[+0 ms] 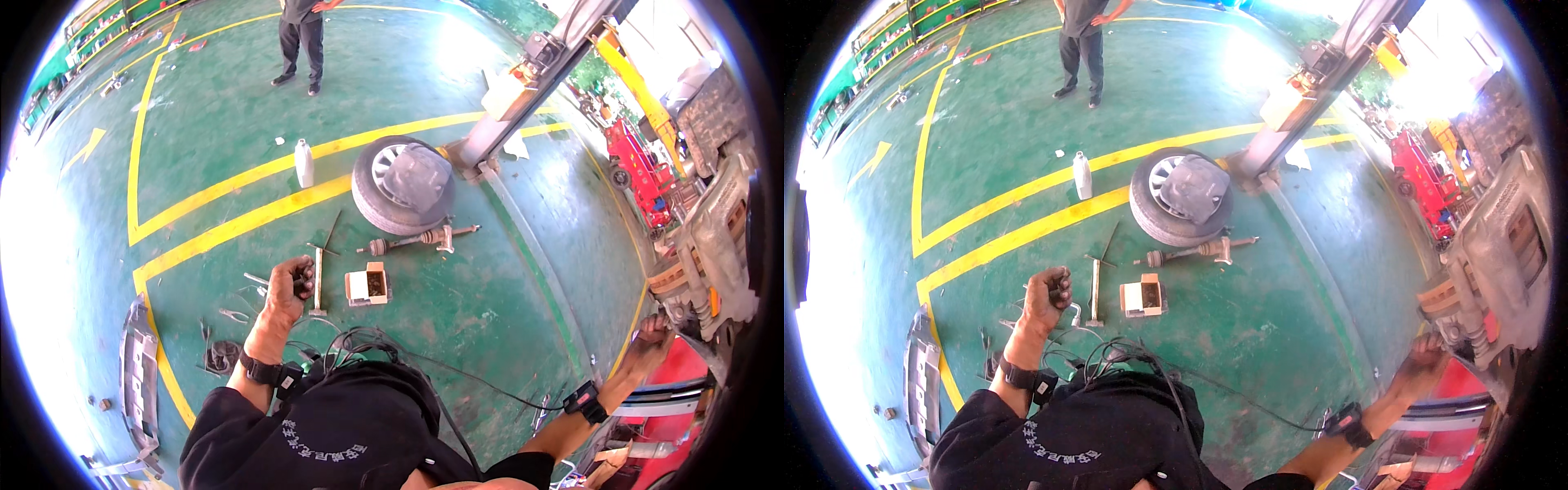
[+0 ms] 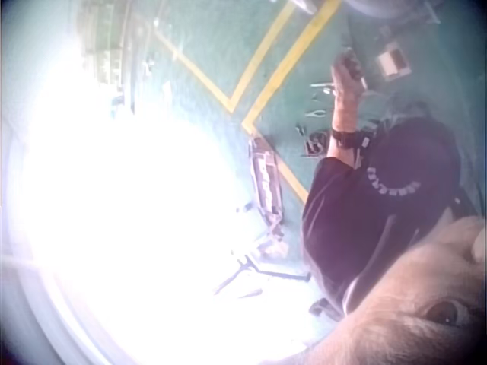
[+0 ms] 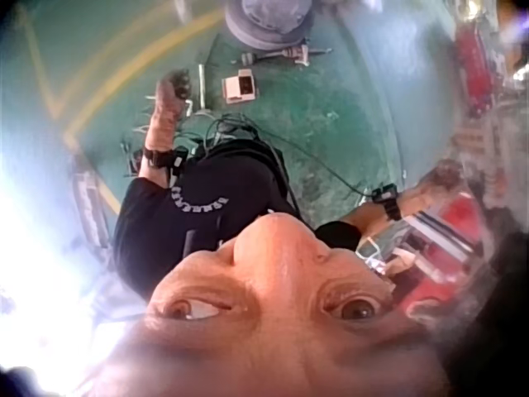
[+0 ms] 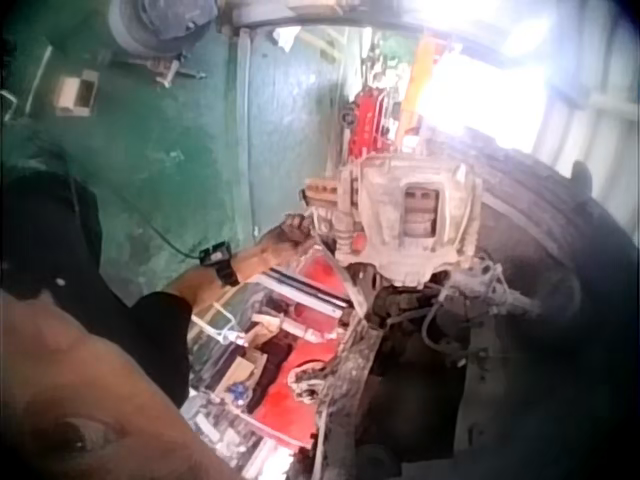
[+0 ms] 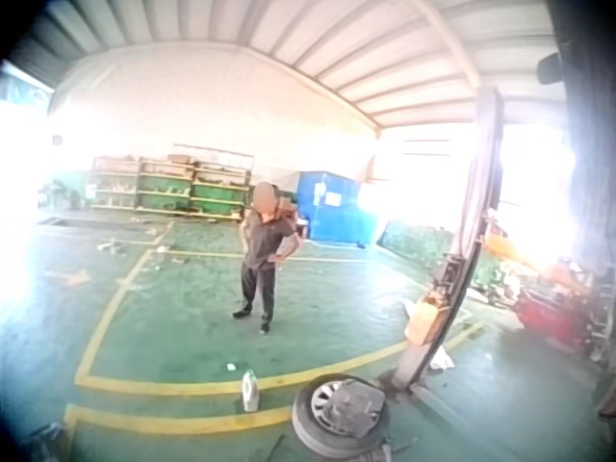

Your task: The person cleans a bolt with a spray and then uses an adjustable wrench to tighten the bolt on a car's lower control arm suspension component.

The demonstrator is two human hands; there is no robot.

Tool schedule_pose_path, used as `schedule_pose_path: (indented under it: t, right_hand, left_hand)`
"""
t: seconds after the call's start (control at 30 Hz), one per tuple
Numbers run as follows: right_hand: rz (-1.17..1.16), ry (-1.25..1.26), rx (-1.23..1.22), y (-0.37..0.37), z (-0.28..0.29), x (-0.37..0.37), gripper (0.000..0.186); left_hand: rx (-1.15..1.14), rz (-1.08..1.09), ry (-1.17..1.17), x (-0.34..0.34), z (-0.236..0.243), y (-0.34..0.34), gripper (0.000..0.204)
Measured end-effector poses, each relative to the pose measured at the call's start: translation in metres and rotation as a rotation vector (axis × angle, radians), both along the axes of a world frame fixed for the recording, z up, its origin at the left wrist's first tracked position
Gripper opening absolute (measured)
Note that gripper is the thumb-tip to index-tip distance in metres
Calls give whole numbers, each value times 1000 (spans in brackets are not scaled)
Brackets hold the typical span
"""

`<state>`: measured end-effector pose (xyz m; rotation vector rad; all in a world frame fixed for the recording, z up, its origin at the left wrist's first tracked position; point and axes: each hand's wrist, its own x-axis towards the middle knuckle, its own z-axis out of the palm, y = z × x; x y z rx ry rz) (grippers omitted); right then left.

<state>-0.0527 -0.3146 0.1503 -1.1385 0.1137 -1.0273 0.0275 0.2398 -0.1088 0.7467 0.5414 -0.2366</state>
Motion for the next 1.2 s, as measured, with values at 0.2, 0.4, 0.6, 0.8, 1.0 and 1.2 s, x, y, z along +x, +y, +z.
schedule_pose_path:
  t: [0.2, 0.4, 0.6, 0.8, 1.0, 1.2]
  right_hand:
    - [275, 9, -107, -52, 6, -24, 27]
    - [661, 9, -251, -111, 3, -40, 24]
    - [-127, -21, -14, 14, 11, -11, 27]
    - [773, -40, -307, -98, -4, -27, 26]
    - [-195, -28, -92, -3, -3, -6, 30]
    - [497, 9, -216, -74, -2, -31, 25]
  left_hand:
    - [-46, -32, 16, 5, 5, -10, 17]
    - [-50, -37, 12, 4, -7, -10, 15]
    - [-39, -2, 9, 4, 1, -10, 17]
    - [-21, -59, 1, 10, 0, -17, 14]
    - [-17, -35, 12, 9, 9, -22, 15]
    - [-35, -34, 17, 7, 2, -18, 15]
